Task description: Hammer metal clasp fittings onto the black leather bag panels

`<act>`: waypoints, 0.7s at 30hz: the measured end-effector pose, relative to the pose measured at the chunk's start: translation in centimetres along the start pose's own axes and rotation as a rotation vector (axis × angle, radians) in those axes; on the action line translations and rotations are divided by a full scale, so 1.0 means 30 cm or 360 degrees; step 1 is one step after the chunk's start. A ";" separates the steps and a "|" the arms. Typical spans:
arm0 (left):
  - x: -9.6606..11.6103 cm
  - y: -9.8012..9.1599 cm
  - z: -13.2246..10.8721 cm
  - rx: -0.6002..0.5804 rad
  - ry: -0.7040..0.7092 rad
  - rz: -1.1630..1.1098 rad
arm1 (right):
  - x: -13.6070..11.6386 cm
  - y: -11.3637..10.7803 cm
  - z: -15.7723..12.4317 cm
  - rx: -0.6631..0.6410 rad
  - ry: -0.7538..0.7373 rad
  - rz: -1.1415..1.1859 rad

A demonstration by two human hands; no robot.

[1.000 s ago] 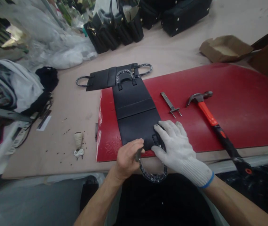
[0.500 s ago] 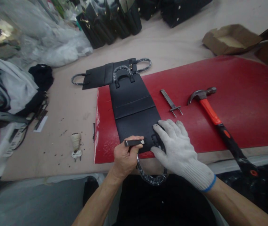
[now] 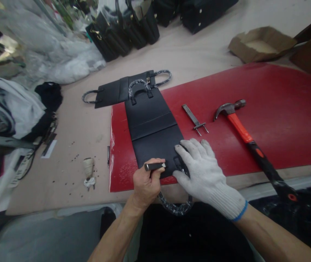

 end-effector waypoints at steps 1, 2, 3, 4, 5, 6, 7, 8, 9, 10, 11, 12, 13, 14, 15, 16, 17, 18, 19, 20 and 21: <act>0.010 0.004 0.001 0.0000 0.0041 0.0015 | 0.001 0.000 0.000 0.0001 0.0002 0.0004; 0.019 0.009 0.002 -0.0004 0.0079 0.0029 | 0.002 -0.001 -0.001 0.0003 0.0004 0.0008; 0.025 0.015 0.004 -0.0014 0.0102 0.0044 | 0.002 0.000 -0.001 0.0002 0.0004 0.0012; 0.027 0.022 0.005 -0.0029 0.0105 0.0056 | 0.003 0.002 0.000 -0.0001 0.0006 0.0016; 0.026 0.028 0.006 -0.0050 0.0094 0.0063 | 0.003 0.004 0.000 -0.0004 0.0007 0.0021; 0.022 0.035 0.007 -0.0073 0.0075 0.0063 | 0.002 0.006 0.000 -0.0004 0.0009 0.0026; 0.018 0.040 0.007 -0.0095 0.0054 0.0055 | 0.001 0.006 0.001 -0.0004 0.0010 0.0035; 0.013 0.045 0.006 -0.0117 0.0036 0.0045 | 0.000 0.004 0.001 -0.0006 0.0006 0.0052; 0.009 0.049 0.006 -0.0135 0.0025 0.0033 | -0.002 0.000 0.000 -0.0011 -0.0010 0.0089; 0.007 0.052 0.005 -0.0148 0.0022 0.0024 | -0.002 -0.009 -0.003 -0.0012 -0.0028 0.0150; 0.005 0.055 0.005 -0.0157 0.0022 0.0016 | 0.006 -0.029 -0.006 0.0009 -0.0033 0.0229; 0.003 0.057 0.005 -0.0164 0.0022 0.0005 | 0.026 -0.060 -0.012 0.0062 -0.0012 0.0302; 0.001 0.060 0.006 -0.0173 0.0021 -0.0007 | 0.058 -0.101 -0.020 0.0142 0.0035 0.0343; 0.000 0.063 0.008 -0.0180 0.0021 -0.0022 | 0.104 -0.149 -0.032 0.0243 0.0114 0.0326; 0.000 0.065 0.010 -0.0188 0.0022 -0.0038 | 0.160 -0.200 -0.049 0.0340 0.0221 0.0239; 0.001 0.068 0.013 -0.0196 0.0021 -0.0055 | 0.219 -0.246 -0.069 0.0402 0.0341 0.0086; 0.002 0.069 0.016 -0.0205 0.0020 -0.0071 | 0.277 -0.281 -0.087 0.0407 0.0454 -0.0106; 0.003 0.071 0.019 -0.0211 0.0016 -0.0084 | 0.332 -0.303 -0.103 0.0348 0.0561 -0.0304; 0.003 0.072 0.021 -0.0218 0.0009 -0.0097 | 0.383 -0.310 -0.116 0.0241 0.0651 -0.0479; 0.001 0.073 0.023 -0.0223 -0.0004 -0.0111 | 0.429 -0.306 -0.126 0.0107 0.0727 -0.0612; -0.002 0.075 0.025 -0.0226 -0.0019 -0.0124 | 0.468 -0.294 -0.133 -0.0035 0.0793 -0.0693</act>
Point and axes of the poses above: each hand's wrist, its own z-axis towards the middle knuckle, its own y-axis out of the palm, x = y × z, the point moved 10 cm from there along z, towards the middle knuckle, and after that the axes turned 2 degrees about x, right-handed, at the moved point
